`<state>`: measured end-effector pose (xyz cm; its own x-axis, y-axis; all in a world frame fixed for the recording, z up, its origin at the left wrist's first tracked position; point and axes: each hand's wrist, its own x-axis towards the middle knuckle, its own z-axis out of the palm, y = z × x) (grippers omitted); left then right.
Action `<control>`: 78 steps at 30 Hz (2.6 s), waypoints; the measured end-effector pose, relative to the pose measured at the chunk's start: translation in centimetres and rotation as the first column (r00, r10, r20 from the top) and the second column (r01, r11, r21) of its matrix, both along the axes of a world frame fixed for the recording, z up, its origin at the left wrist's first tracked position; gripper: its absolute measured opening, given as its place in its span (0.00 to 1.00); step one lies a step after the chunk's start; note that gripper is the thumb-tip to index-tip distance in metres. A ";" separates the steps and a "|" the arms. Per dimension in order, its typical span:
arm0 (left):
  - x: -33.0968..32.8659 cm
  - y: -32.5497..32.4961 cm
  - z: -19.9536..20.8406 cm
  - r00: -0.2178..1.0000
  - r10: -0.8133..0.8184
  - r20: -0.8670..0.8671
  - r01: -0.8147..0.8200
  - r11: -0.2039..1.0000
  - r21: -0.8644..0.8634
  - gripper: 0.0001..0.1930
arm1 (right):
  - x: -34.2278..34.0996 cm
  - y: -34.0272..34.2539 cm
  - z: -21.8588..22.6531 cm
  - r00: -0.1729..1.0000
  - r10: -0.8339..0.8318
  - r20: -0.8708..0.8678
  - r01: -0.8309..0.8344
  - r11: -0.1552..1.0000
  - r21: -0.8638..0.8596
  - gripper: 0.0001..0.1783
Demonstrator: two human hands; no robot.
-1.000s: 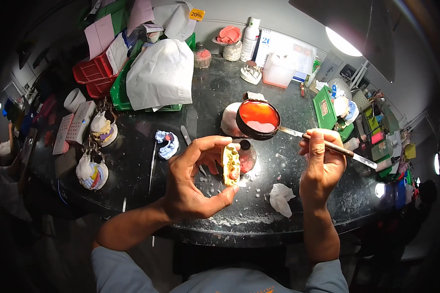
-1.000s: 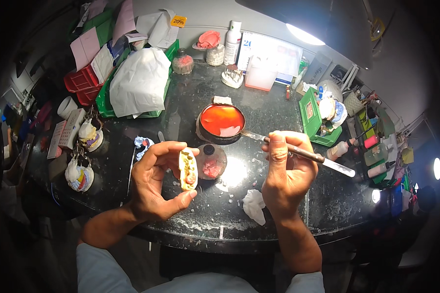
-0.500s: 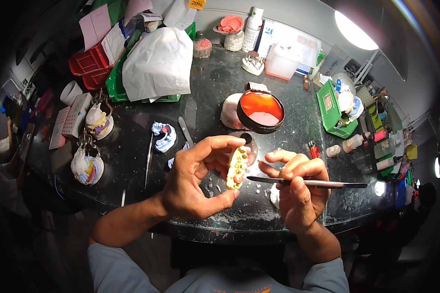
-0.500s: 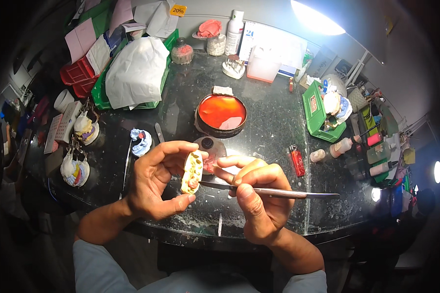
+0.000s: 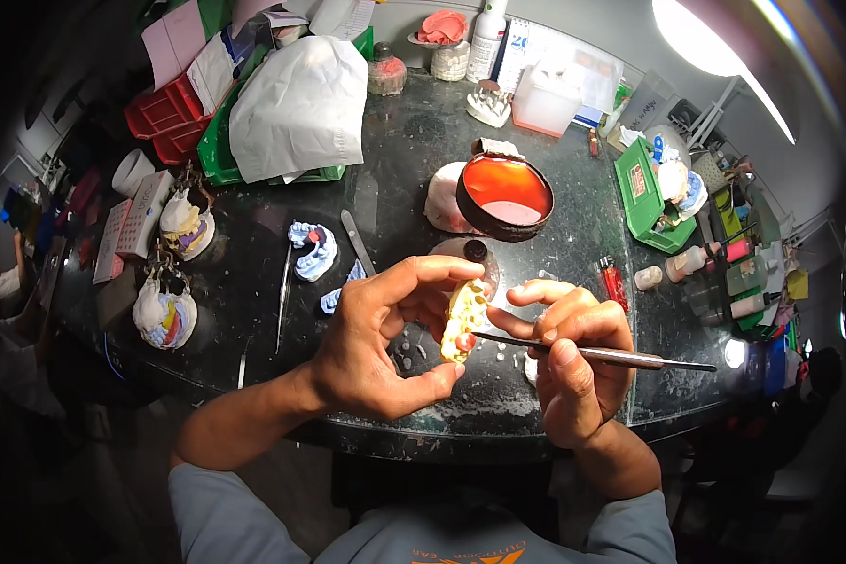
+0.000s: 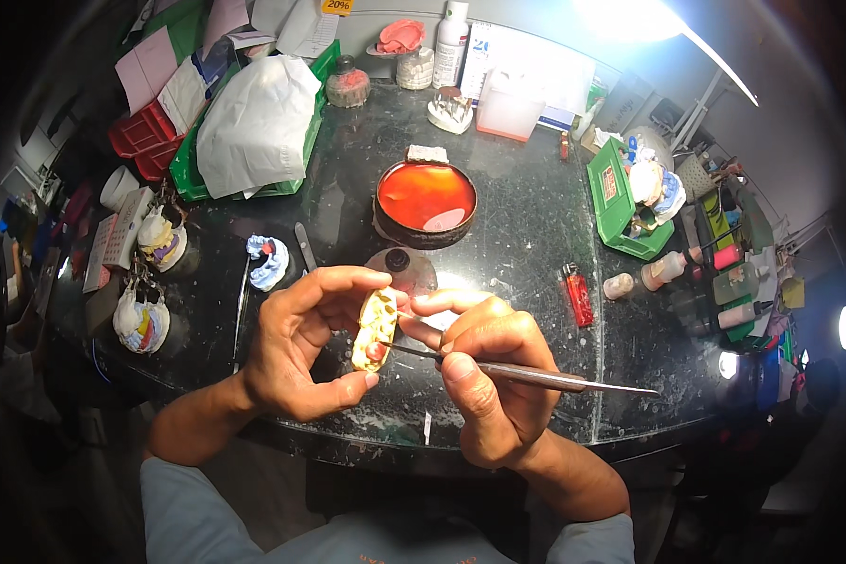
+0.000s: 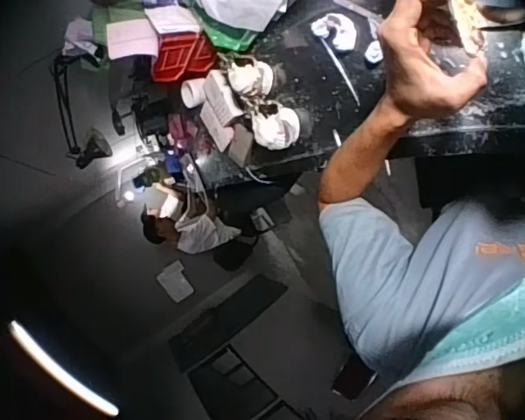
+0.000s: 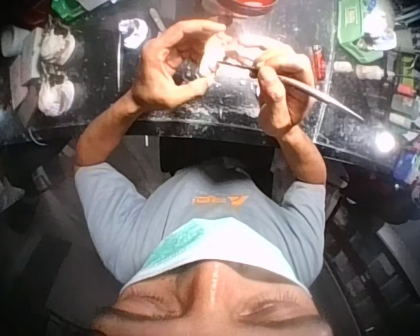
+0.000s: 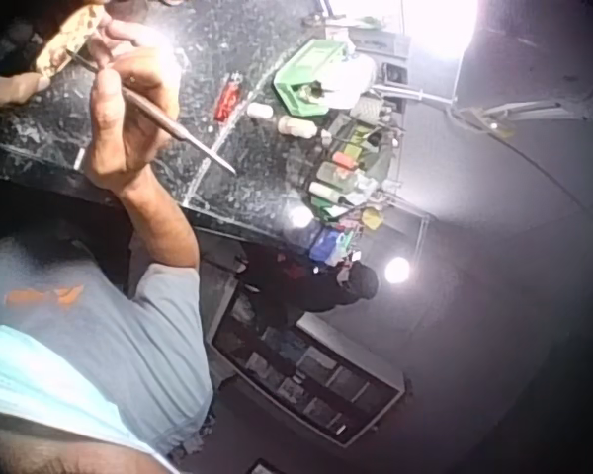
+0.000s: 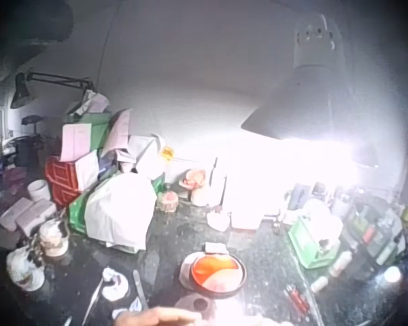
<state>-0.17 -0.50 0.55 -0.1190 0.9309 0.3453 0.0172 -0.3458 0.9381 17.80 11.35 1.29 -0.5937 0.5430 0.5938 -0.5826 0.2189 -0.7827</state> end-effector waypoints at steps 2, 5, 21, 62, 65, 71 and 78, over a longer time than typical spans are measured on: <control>0.0 0.0 0.1 1.000 0.001 0.002 -0.001 1.000 -0.011 0.40 | 0.0 -0.1 -0.1 1.000 0.011 -0.026 -0.012 1.000 -0.016 0.04; 0.1 0.0 0.1 1.000 0.002 0.006 -0.002 1.000 -0.020 0.40 | -0.1 -0.3 0.1 1.000 -0.005 -0.017 0.004 1.000 -0.017 0.04; 0.0 0.1 -0.1 1.000 0.009 -0.020 -0.009 1.000 0.014 0.39 | 0.1 -0.2 0.3 0.997 -0.078 0.025 0.077 0.997 0.015 0.04; 0.0 0.1 0.1 0.997 0.044 -0.062 -0.042 0.998 0.037 0.38 | 0.6 0.2 0.4 0.990 -0.143 -0.004 0.142 0.983 0.118 0.05; -0.1 0.1 -0.2 0.998 0.039 -0.055 -0.037 0.999 0.038 0.38 | 0.6 0.4 0.6 0.986 -0.167 0.007 0.163 0.971 0.177 0.05; 0.1 0.0 0.0 0.999 0.039 -0.012 -0.039 0.999 0.032 0.38 | 0.9 1.4 0.5 0.985 -0.170 0.011 0.153 0.914 0.376 0.06; 0.4 0.0 0.7 0.979 0.189 -0.075 -0.187 0.982 0.031 0.37 | 0.2 1.5 0.2 0.910 -0.414 -0.025 0.404 0.870 0.282 0.08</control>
<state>0.26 -0.52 1.22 -0.2635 0.8858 0.3820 0.1559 -0.3517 0.9231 18.04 12.80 1.54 -0.3773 0.5601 0.7375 -0.3677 0.6403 -0.6744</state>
